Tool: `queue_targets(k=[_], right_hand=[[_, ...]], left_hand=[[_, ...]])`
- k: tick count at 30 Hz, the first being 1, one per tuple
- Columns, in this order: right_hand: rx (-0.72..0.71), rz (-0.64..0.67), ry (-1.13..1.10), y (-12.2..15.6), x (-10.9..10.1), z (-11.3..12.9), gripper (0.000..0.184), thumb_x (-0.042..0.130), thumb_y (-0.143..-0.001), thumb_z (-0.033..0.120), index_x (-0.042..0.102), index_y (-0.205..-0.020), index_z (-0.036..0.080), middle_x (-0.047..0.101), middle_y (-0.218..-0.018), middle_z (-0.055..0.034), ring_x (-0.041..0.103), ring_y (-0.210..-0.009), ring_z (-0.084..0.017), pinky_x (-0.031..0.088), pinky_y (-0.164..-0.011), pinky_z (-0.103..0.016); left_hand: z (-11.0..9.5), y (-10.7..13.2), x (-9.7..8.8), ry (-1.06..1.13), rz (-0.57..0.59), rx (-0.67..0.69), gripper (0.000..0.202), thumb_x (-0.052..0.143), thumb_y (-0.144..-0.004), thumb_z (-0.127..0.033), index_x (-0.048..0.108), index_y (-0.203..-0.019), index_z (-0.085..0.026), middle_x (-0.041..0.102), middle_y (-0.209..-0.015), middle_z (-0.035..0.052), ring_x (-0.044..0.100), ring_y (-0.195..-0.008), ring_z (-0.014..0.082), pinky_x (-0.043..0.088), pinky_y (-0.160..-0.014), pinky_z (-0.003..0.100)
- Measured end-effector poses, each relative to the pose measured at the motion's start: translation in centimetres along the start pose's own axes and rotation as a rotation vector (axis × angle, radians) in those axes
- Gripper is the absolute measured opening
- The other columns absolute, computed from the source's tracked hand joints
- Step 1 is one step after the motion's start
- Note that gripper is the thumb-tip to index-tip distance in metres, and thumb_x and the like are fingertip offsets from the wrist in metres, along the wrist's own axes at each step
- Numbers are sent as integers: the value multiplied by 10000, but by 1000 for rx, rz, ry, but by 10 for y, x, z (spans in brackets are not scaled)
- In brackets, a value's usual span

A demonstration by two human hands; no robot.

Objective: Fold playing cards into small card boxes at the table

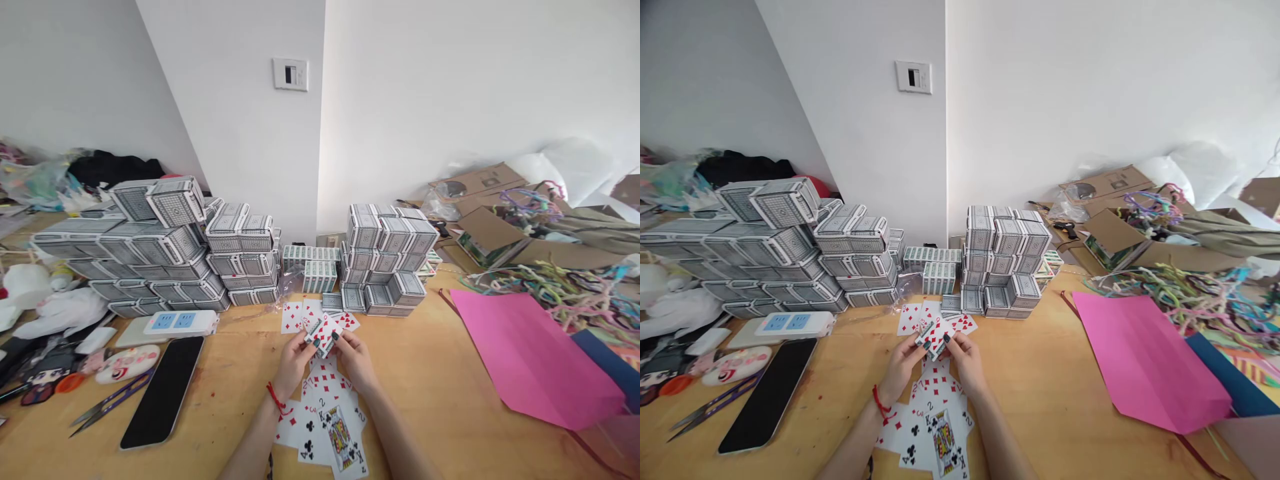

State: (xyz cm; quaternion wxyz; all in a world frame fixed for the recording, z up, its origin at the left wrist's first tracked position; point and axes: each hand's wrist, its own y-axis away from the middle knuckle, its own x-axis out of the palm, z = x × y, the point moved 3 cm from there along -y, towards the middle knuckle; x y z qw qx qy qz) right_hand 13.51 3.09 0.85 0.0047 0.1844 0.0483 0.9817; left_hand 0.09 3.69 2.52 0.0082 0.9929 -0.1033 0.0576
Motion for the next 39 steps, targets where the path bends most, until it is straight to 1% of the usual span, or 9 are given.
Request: queue_targets(k=[3,9,14,18,21,24,30,35,39], right_hand=[[-15,-17,45,0,-2,3,295,598,-688,455,577,-603,173,529,-548,16,473,-506,-110,396,-544,-237],[3,29,134,1,1,5,301,639,-645,450,574,-564,167,521,-515,14,447,-474,-118,370,-501,-240],[-6,39,179,2,3,5,301,644,-646,426,544,-522,170,468,-484,33,399,-465,-104,324,-476,-219],[-21,27,183,2,3,4,282,604,-676,448,583,-619,173,497,-559,24,404,-504,-108,335,-500,-216],[-42,22,194,2,3,4,284,578,-695,458,605,-689,175,519,-604,16,423,-538,-117,354,-523,-219],[-60,15,198,2,3,4,276,570,-699,455,601,-678,181,513,-604,20,428,-554,-121,358,-539,-217],[-64,18,182,1,3,4,228,558,-708,414,611,-689,193,541,-626,21,453,-585,-133,372,-572,-221],[-10,34,116,1,4,1,200,564,-708,387,625,-720,196,554,-624,25,457,-563,-128,374,-546,-215],[-3,16,80,1,2,0,195,565,-712,348,645,-808,198,594,-690,12,495,-615,-139,400,-594,-232]], left_hand=[[1,2,1,-41,26,-4,181,555,-722,-321,568,-737,-142,577,-731,20,513,-709,159,422,-655,259],[2,2,-4,-77,-93,44,282,538,-736,-305,574,-979,-166,613,-891,43,541,-826,180,430,-746,287],[5,-1,-9,-133,-176,33,227,521,-739,-321,625,-860,-160,630,-878,51,543,-813,181,424,-748,290],[6,-1,-10,-162,-218,-9,253,540,-699,-353,632,-834,-159,613,-739,26,521,-661,159,423,-624,273],[5,-1,-8,-183,-208,-4,258,532,-702,-360,620,-839,-159,563,-662,4,480,-589,142,402,-567,258],[5,0,-6,-184,-171,20,238,517,-724,-352,601,-832,-158,501,-609,-20,439,-550,124,372,-528,234],[7,0,-5,-114,-136,-1,167,528,-716,-340,546,-711,-174,405,-534,-62,368,-488,88,319,-481,197],[8,0,-4,-90,-157,-8,167,530,-711,-341,542,-690,-176,426,-530,-59,380,-491,93,321,-477,201],[8,0,-3,-75,-165,-14,149,530,-716,-306,576,-741,-166,478,-569,-43,411,-517,94,344,-496,197]])
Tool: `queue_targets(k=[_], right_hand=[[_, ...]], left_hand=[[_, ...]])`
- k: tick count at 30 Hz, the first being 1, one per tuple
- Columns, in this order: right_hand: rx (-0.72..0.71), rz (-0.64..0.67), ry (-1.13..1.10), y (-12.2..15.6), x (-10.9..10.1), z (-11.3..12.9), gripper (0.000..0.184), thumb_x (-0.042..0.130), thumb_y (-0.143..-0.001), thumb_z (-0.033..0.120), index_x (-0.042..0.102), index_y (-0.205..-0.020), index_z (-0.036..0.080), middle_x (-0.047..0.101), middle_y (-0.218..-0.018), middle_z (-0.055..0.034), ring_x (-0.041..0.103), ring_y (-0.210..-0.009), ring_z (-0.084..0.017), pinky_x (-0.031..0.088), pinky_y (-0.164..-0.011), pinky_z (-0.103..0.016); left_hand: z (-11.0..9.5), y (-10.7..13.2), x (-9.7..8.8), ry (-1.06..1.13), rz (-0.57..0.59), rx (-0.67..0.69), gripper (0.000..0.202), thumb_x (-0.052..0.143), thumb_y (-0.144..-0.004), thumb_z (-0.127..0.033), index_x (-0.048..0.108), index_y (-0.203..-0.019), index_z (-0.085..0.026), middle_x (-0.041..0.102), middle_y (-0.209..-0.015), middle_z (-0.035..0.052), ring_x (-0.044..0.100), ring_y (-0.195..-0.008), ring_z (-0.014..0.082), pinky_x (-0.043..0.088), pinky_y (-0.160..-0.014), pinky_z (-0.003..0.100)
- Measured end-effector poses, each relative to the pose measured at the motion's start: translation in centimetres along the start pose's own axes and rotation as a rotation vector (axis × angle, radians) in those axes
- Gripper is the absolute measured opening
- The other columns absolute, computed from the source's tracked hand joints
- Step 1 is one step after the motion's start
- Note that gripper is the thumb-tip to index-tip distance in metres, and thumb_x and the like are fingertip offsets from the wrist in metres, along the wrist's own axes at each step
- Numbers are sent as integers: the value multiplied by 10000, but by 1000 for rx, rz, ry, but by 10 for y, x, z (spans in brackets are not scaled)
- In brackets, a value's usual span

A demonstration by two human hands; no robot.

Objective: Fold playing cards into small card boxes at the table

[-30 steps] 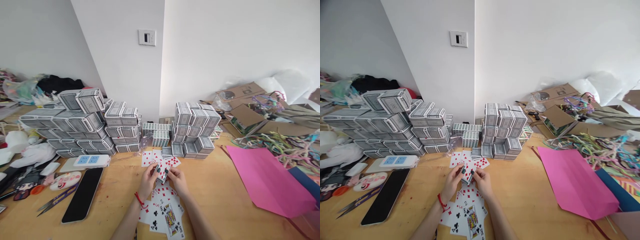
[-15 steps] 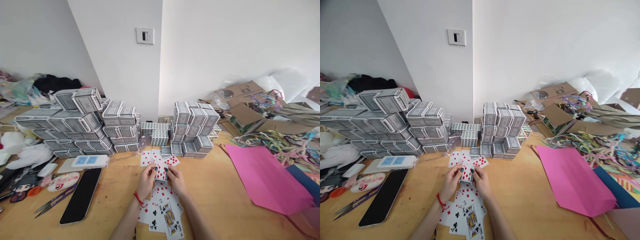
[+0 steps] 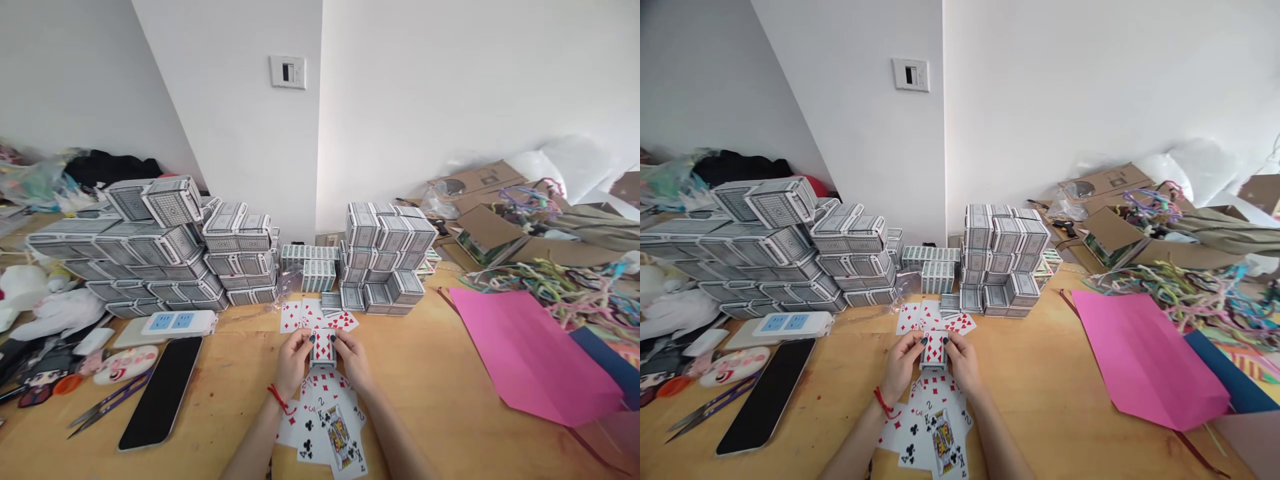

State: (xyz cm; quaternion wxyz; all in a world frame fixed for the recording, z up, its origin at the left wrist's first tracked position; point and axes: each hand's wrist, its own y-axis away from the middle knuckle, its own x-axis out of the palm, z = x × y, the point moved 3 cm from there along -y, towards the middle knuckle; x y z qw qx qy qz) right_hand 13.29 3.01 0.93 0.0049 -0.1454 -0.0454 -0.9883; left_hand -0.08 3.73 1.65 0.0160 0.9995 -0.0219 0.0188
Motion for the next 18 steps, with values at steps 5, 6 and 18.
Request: queue_targets(k=[5,6,18], right_hand=[[75,-36,-98,0,-2,-5,242,601,-675,307,640,-890,204,612,-682,15,516,-591,-141,417,-582,-245],[86,-35,-113,0,-2,-6,241,603,-672,300,642,-887,201,610,-668,16,514,-578,-137,414,-570,-241],[85,-25,-127,-2,-1,-7,220,627,-666,361,632,-804,189,595,-620,17,510,-542,-126,399,-537,-228]], left_hand=[[1,-1,0,51,4,-8,143,539,-702,-286,591,-741,-160,518,-593,-30,437,-523,94,367,-496,194],[1,-1,1,52,7,-4,141,538,-703,-286,592,-733,-159,518,-588,-30,438,-522,93,367,-493,192],[5,0,-3,-49,-3,41,208,518,-733,-284,629,-862,-166,637,-746,17,559,-672,155,443,-634,254]])
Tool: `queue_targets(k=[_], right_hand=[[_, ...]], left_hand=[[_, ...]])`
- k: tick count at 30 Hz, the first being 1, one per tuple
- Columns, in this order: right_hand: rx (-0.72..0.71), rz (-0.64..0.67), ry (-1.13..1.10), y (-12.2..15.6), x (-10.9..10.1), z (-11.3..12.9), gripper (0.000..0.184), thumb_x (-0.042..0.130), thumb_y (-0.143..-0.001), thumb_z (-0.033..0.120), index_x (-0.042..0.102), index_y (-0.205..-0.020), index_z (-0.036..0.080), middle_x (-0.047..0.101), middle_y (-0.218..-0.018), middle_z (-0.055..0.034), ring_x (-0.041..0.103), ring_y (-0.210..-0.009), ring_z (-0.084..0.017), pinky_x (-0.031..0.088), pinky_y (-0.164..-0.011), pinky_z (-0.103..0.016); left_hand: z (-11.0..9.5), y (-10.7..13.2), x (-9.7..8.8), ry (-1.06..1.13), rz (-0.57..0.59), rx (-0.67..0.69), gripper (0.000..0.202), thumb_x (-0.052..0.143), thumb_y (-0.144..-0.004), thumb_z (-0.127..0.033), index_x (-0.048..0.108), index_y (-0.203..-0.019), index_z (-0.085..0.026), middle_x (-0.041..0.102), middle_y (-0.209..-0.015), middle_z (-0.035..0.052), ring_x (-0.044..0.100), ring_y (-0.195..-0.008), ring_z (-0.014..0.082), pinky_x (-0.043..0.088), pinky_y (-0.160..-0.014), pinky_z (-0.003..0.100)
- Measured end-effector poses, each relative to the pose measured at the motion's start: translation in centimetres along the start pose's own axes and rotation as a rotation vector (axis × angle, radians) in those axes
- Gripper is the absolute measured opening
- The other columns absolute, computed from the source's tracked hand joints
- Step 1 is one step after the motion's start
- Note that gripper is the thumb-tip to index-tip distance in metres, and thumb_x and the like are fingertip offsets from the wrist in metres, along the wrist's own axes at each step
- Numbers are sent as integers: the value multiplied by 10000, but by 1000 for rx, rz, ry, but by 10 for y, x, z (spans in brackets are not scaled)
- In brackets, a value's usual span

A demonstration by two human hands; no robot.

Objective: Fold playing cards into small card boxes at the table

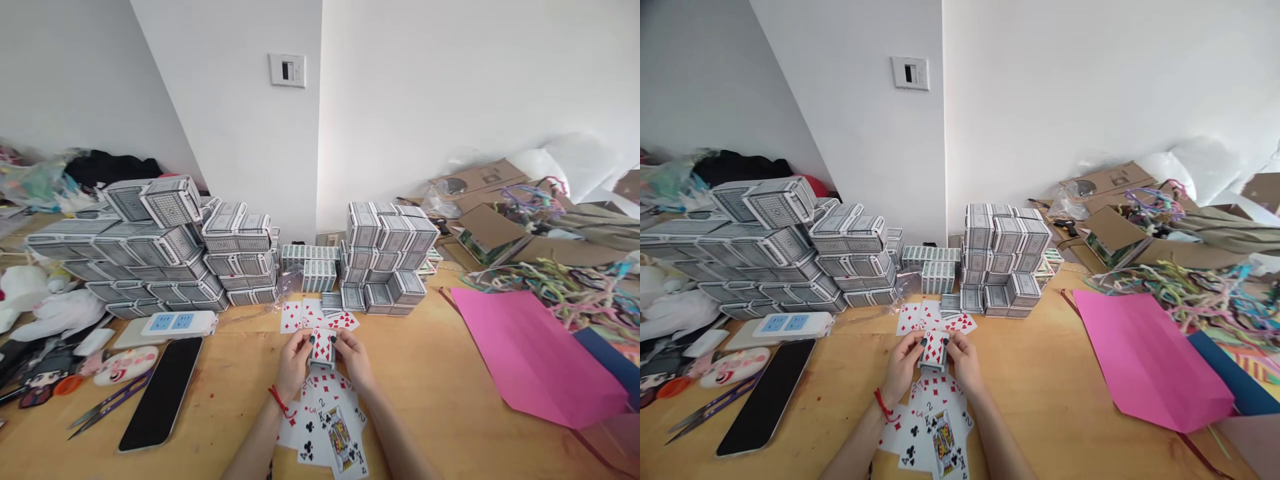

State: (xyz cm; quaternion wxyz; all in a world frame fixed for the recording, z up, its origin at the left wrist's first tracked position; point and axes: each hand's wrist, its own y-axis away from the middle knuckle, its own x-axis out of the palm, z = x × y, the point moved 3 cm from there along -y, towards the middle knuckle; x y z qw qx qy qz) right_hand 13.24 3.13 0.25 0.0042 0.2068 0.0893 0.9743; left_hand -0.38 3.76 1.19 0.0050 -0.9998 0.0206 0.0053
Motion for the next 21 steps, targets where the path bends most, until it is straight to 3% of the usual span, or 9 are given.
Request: queue_targets(k=[3,8,15,21], right_hand=[[-28,-15,32,-1,-1,1,244,626,-672,414,632,-770,190,594,-634,16,510,-552,-125,393,-530,-223],[-62,-15,99,-1,-1,3,320,603,-692,448,649,-884,197,634,-746,-17,549,-664,-169,432,-622,-271],[3,48,55,0,1,1,359,614,-690,446,634,-957,207,620,-730,-11,537,-621,-147,431,-608,-265],[1,111,75,4,5,7,301,602,-698,447,660,-810,173,560,-600,9,473,-525,-111,387,-532,-230]], left_hand=[[0,-1,-1,-57,-27,30,230,513,-732,-265,641,-894,-165,663,-850,49,591,-773,187,462,-716,300],[-3,-1,-2,-164,-57,103,257,512,-724,-221,665,-927,-185,655,-991,66,579,-938,212,431,-859,349],[1,0,-4,-103,-135,57,255,520,-719,-235,671,-915,-172,668,-974,69,601,-905,210,468,-825,342],[4,0,-8,-80,-208,38,256,544,-692,-234,679,-903,-182,672,-966,63,601,-902,215,471,-812,337]])
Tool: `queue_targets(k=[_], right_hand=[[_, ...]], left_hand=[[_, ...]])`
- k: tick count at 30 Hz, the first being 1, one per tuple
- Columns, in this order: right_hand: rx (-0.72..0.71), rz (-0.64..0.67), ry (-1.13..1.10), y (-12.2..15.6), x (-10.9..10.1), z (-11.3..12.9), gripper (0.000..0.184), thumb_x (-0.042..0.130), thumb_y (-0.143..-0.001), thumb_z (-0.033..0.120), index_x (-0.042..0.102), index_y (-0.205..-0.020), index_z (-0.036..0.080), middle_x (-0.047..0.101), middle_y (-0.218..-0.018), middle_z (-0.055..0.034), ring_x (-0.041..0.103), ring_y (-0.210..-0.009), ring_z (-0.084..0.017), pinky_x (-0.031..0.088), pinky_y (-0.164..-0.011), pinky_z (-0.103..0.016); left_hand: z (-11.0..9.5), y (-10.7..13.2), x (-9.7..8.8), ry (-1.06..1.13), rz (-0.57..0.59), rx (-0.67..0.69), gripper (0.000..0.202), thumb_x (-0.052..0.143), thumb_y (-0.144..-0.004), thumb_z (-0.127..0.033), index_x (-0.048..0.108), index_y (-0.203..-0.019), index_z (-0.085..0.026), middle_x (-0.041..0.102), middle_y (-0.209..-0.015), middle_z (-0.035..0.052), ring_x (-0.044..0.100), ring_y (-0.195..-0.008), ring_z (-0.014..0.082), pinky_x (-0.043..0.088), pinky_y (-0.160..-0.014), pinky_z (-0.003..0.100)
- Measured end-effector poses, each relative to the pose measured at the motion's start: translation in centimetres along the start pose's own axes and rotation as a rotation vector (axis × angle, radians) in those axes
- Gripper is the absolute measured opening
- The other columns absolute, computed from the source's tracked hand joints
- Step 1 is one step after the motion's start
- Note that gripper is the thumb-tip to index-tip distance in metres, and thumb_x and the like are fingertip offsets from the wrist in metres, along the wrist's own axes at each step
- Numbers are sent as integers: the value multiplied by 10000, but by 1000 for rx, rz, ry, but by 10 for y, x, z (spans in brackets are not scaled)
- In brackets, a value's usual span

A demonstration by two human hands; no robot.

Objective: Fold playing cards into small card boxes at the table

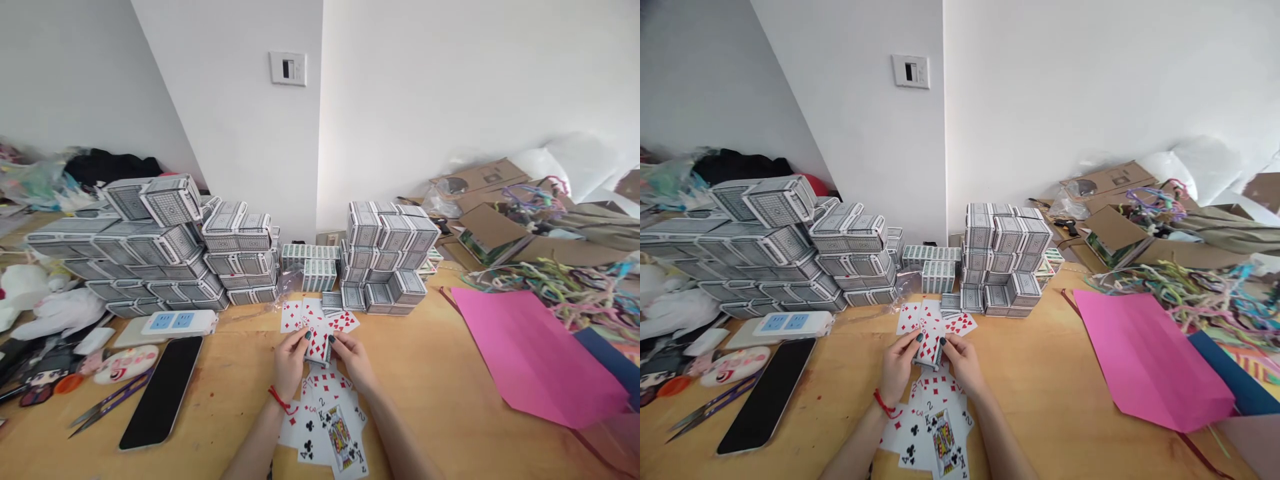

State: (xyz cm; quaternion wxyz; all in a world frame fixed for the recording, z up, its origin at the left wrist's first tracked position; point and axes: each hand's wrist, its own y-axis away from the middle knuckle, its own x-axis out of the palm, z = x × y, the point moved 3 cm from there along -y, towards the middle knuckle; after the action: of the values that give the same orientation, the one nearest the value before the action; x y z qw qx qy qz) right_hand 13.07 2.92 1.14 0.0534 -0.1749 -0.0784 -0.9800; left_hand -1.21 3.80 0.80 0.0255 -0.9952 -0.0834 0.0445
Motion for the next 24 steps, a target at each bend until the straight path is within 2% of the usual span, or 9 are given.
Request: queue_targets(k=[6,16,20,24], right_hand=[[-97,-57,49,-1,0,1,218,595,-713,388,671,-810,208,576,-644,17,483,-577,-122,396,-563,-231],[-20,-69,-82,2,4,2,266,645,-658,363,682,-859,192,638,-691,-18,540,-597,-152,432,-607,-280],[6,-88,-129,4,7,0,236,648,-651,341,689,-829,192,636,-655,-10,529,-564,-140,413,-565,-257],[26,-129,-128,5,9,-1,235,646,-641,343,692,-817,194,628,-631,-5,506,-533,-133,391,-526,-243]], left_hand=[[-1,0,2,21,31,-35,254,564,-679,-242,690,-888,-170,677,-946,67,604,-887,215,469,-805,326],[-4,1,2,92,42,-66,242,573,-659,-245,695,-855,-171,670,-965,66,595,-902,212,457,-812,313],[-5,1,2,128,44,-76,205,588,-646,-240,686,-807,-163,673,-906,61,599,-836,202,472,-741,296],[-10,2,4,147,66,-56,150,574,-665,-265,636,-744,-154,640,-728,24,570,-658,154,459,-592,247]])
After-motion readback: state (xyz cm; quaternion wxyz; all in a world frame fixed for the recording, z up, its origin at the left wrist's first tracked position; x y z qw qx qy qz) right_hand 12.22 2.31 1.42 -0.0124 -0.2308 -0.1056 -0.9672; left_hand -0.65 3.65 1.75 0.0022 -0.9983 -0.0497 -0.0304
